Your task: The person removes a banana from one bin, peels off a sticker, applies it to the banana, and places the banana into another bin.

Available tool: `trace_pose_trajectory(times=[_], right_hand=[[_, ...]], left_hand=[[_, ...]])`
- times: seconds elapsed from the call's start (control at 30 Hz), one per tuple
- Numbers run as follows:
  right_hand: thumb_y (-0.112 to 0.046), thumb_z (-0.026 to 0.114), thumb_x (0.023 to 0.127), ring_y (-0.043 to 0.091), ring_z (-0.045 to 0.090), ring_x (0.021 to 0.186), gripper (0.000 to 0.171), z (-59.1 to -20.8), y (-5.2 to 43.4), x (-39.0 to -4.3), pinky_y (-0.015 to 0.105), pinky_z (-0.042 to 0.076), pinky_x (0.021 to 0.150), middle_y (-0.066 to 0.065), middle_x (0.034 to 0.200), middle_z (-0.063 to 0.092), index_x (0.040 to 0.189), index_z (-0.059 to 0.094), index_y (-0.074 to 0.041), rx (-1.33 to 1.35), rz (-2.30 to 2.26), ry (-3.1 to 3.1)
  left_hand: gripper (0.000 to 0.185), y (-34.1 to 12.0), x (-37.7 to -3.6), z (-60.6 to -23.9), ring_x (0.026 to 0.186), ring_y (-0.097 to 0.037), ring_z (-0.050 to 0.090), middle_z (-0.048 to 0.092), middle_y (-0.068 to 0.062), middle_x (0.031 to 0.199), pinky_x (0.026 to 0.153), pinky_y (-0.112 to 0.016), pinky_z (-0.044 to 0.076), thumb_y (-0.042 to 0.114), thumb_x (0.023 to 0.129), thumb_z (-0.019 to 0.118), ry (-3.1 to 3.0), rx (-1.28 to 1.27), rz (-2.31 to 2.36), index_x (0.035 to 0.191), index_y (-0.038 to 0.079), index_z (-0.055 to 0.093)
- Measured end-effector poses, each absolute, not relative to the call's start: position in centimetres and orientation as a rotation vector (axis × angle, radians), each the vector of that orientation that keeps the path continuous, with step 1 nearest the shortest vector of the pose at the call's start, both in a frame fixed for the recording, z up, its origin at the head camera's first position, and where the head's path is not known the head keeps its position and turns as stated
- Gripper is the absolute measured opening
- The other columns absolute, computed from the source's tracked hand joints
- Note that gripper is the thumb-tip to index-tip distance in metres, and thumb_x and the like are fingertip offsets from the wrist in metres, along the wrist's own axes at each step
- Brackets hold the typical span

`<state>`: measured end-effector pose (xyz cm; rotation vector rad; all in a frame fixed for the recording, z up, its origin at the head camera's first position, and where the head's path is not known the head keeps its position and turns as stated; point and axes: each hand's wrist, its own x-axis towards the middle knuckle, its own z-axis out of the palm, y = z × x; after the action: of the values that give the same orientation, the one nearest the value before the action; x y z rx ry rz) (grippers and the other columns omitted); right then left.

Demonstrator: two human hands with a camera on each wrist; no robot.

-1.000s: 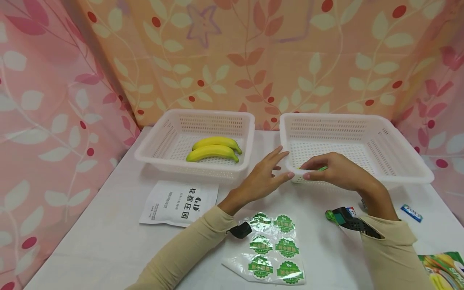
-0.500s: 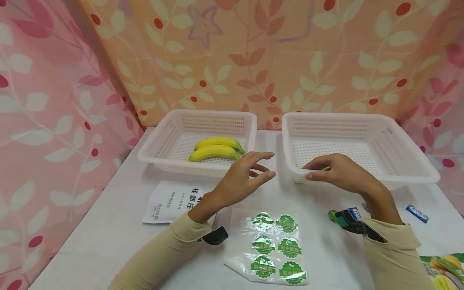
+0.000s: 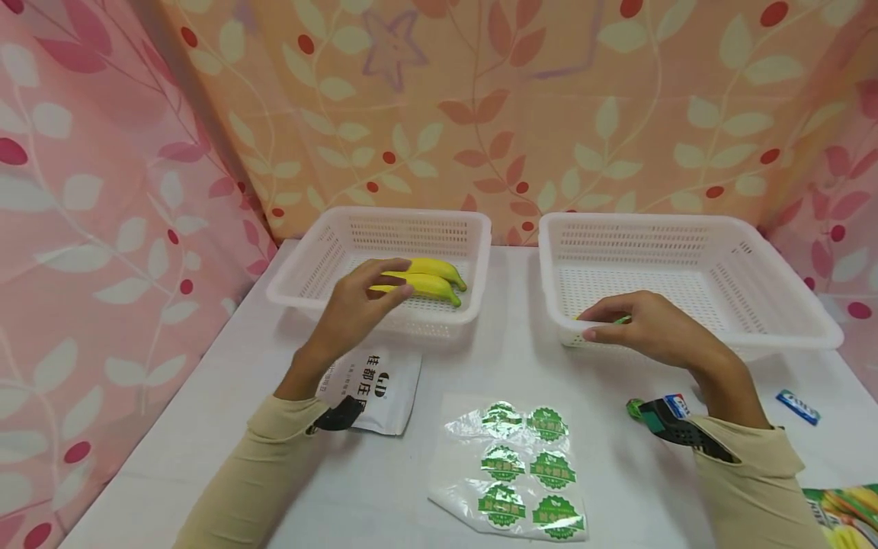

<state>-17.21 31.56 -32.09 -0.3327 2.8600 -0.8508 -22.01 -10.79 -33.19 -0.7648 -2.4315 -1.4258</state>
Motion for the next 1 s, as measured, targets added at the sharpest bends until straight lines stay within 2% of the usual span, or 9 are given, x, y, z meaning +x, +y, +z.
trace_pose_trajectory(times=[0.17, 0.33, 0.5, 0.6, 0.73, 0.87, 1.0], right_hand=[[-0.038, 0.079, 0.096, 0.024, 0.062, 0.098, 0.037, -32.1, 31.6, -17.2, 0.031, 0.049, 0.076, 0.006, 0.115, 0.075, 0.124, 0.080, -0.013, -0.341, -0.846, 2.863], [-0.036, 0.079, 0.096, 0.023, 0.063, 0.098, 0.037, -32.2, 31.5, -17.3, 0.031, 0.049, 0.076, 0.007, 0.117, 0.075, 0.124, 0.079, -0.012, -0.345, -0.852, 2.861], [-0.034, 0.079, 0.096, 0.023, 0.062, 0.099, 0.038, -32.4, 31.5, -17.5, 0.030, 0.049, 0.076, 0.008, 0.119, 0.074, 0.126, 0.078, -0.009, -0.337, -0.857, 2.854], [-0.033, 0.079, 0.096, 0.023, 0.062, 0.099, 0.039, -32.4, 31.6, -17.5, 0.030, 0.048, 0.075, 0.008, 0.118, 0.074, 0.126, 0.078, -0.009, -0.328, -0.854, 2.854], [-0.033, 0.079, 0.096, 0.023, 0.062, 0.099, 0.039, -32.3, 31.6, -17.4, 0.030, 0.048, 0.075, 0.008, 0.118, 0.074, 0.126, 0.078, -0.009, -0.330, -0.848, 2.861], [-0.032, 0.079, 0.096, 0.024, 0.062, 0.100, 0.039, -32.3, 31.6, -17.4, 0.030, 0.048, 0.075, 0.009, 0.119, 0.074, 0.127, 0.078, -0.008, -0.334, -0.855, 2.858], [-0.032, 0.079, 0.096, 0.023, 0.062, 0.099, 0.039, -32.4, 31.6, -17.4, 0.030, 0.048, 0.075, 0.009, 0.119, 0.074, 0.127, 0.077, -0.008, -0.339, -0.862, 2.855]], left_hand=[[0.047, -16.0, -23.5, -32.3, 0.126, -0.033, 0.066, 0.064, -0.011, 0.142, 0.104, -0.050, 0.056, 0.024, 0.099, 0.078, -2.456, -0.582, -1.434, 0.142, 0.009, 0.066], [0.053, -20.6, -25.0, -32.7, 0.130, -0.031, 0.065, 0.064, -0.008, 0.146, 0.111, -0.052, 0.051, 0.032, 0.098, 0.079, -2.449, -0.393, -1.458, 0.144, 0.011, 0.065], [0.059, -24.2, -25.7, -33.3, 0.143, -0.035, 0.052, 0.057, -0.009, 0.153, 0.118, -0.057, 0.043, 0.033, 0.096, 0.081, -2.444, -0.245, -1.450, 0.147, 0.009, 0.063], [0.068, -26.0, -25.9, -33.6, 0.150, -0.039, 0.041, 0.048, -0.010, 0.162, 0.120, -0.062, 0.036, 0.035, 0.095, 0.082, -2.508, -0.201, -1.466, 0.154, 0.012, 0.057], [0.086, -27.5, -26.0, -34.1, 0.157, -0.044, 0.029, 0.033, -0.013, 0.171, 0.121, -0.069, 0.030, 0.044, 0.094, 0.080, -2.691, -0.143, -1.510, 0.166, 0.021, 0.039], [0.095, -28.1, -26.1, -34.7, 0.156, -0.044, 0.029, 0.026, -0.009, 0.175, 0.121, -0.069, 0.029, 0.048, 0.092, 0.080, -2.808, -0.119, -1.519, 0.170, 0.027, 0.028], [0.098, -28.2, -26.1, -35.0, 0.152, -0.044, 0.034, 0.023, -0.006, 0.176, 0.121, -0.068, 0.030, 0.045, 0.093, 0.080, -2.828, -0.147, -1.512, 0.171, 0.026, 0.022]])
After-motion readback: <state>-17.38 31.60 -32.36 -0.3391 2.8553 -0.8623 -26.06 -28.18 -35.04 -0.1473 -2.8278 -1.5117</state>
